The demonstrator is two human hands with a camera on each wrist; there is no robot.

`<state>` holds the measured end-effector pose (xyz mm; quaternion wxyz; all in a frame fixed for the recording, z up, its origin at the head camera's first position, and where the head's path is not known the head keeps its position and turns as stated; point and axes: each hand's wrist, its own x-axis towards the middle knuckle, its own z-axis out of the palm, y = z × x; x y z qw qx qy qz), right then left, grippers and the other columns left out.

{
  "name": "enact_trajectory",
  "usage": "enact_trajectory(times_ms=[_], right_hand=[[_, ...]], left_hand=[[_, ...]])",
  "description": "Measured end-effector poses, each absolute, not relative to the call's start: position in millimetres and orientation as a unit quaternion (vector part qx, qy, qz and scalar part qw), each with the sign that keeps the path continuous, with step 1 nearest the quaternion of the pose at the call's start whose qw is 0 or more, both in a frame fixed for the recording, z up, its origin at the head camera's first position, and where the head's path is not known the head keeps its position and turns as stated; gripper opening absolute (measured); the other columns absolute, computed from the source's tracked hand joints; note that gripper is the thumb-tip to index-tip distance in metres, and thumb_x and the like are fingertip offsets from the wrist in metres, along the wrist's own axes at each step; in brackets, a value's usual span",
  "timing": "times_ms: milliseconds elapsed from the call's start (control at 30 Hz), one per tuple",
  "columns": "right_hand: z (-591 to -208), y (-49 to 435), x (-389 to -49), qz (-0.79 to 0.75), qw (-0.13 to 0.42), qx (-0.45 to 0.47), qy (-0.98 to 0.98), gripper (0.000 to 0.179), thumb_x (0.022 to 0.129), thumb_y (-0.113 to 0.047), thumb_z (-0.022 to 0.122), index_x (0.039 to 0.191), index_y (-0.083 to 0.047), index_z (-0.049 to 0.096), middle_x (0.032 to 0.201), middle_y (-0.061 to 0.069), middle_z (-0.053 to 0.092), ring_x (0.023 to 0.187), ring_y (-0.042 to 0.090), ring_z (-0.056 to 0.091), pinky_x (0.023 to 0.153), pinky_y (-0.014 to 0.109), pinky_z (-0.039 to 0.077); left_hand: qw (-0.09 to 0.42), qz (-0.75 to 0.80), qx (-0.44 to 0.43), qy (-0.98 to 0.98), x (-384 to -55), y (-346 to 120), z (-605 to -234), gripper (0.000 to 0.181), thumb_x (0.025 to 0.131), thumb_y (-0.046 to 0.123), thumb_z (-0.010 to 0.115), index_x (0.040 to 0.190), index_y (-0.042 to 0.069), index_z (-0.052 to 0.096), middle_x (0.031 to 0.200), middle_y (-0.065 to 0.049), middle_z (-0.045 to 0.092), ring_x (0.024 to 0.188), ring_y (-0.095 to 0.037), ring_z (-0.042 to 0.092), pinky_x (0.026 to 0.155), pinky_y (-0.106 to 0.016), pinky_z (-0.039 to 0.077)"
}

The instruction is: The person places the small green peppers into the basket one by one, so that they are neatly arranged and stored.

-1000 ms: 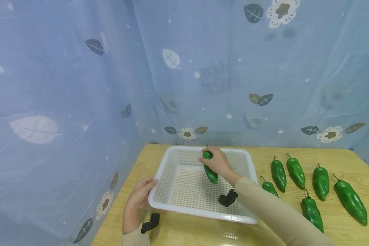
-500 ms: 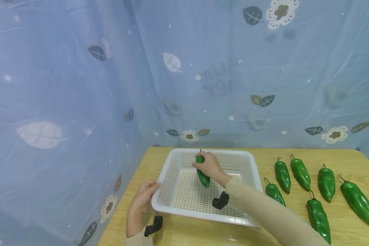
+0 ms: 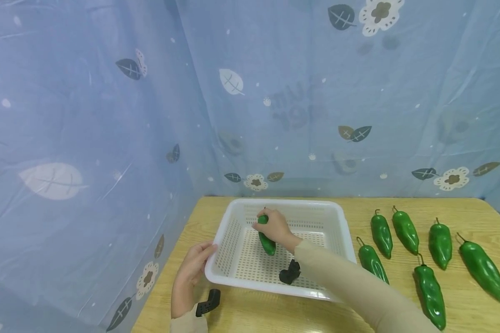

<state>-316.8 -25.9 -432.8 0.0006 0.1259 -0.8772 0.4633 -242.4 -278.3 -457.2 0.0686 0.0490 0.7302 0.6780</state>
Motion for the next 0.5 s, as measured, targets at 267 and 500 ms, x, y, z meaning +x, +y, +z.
enact_trajectory(times_ms=[267, 500], right_hand=[[-441.9, -35.2, -322.2, 0.467, -0.015, 0.13, -0.875, 0.037, 0.087, -0.024, 0.069, 0.115, -0.001, 0.061, 0.094, 0.012, 0.061, 0.065, 0.016, 0.055, 0.052, 0.028, 0.047], [-446.8, -47.3, -320.9, 0.448, -0.033, 0.134, -0.883, 0.04, 0.085, -0.025, 0.07, 0.115, 0.001, 0.061, 0.099, 0.015, 0.061, 0.07, 0.018, 0.055, 0.053, 0.026, 0.049]], left_hand=[[0.063, 0.681, 0.052, 0.728, -244.7, -279.1, -456.3, 0.044, 0.098, 0.02, 0.051, 0.125, -0.015, 0.05, 0.114, -0.032, 0.061, 0.094, -0.032, 0.068, 0.076, -0.041, 0.057], [0.064, 0.682, 0.021, 0.728, -242.4, -276.3, -455.2, 0.045, 0.097, 0.021, 0.052, 0.128, -0.013, 0.049, 0.117, -0.031, 0.06, 0.098, -0.034, 0.066, 0.078, -0.04, 0.057]])
